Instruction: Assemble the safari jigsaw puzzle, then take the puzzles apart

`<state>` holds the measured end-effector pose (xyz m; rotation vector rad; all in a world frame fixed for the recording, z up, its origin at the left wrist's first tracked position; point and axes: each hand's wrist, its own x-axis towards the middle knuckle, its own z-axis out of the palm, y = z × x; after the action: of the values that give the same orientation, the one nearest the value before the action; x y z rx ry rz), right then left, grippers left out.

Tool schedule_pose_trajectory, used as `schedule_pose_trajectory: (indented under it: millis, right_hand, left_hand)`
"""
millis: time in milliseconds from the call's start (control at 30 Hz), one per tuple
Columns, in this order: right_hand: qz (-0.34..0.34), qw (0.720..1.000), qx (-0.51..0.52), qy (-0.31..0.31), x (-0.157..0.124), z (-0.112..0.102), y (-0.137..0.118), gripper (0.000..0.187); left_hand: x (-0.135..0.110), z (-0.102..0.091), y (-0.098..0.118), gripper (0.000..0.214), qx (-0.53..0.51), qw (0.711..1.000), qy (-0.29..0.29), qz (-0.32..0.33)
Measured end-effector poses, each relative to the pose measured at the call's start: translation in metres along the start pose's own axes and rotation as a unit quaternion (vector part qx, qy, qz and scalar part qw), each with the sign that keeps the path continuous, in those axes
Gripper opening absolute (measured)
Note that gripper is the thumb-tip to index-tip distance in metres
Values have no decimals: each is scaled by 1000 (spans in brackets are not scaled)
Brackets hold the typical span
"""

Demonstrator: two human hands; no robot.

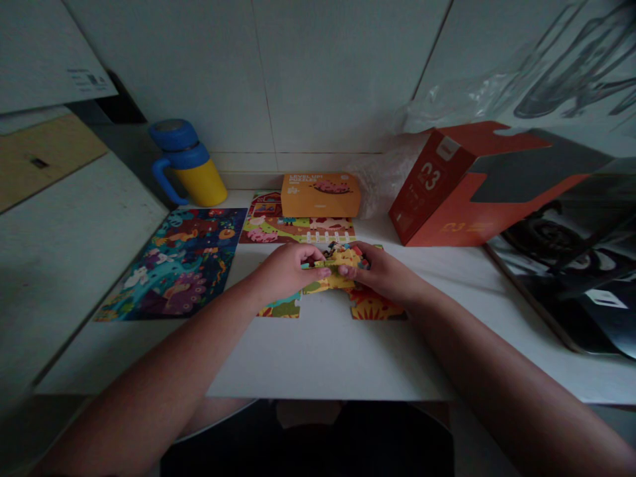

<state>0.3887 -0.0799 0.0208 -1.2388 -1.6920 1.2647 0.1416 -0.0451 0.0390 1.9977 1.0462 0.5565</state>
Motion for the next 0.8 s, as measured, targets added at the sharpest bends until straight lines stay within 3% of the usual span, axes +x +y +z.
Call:
schedule_pose_trajectory:
  millis: [233,400,500,633,800]
  right_hand:
    - [17,993,84,81,3,1,6,50]
    - [35,989,115,90,3,4,2,52]
    - [38,982,173,66,1,5,-6,50]
    - [27,962,271,-17,-3,3,-15,44]
    - [0,945,328,-24,-6,-1,-18,49]
  left_hand:
    - [3,-11,-3,31,-40,997,35,-55]
    - [4,-14,-9,33,-90,994,24,-62]
    - [2,-18,-5,37,-170,981,-14,-92]
    - [-3,-25,6,43,-311,944,-71,-86]
    - [-4,-23,11,41,-348,935,-31,-58]
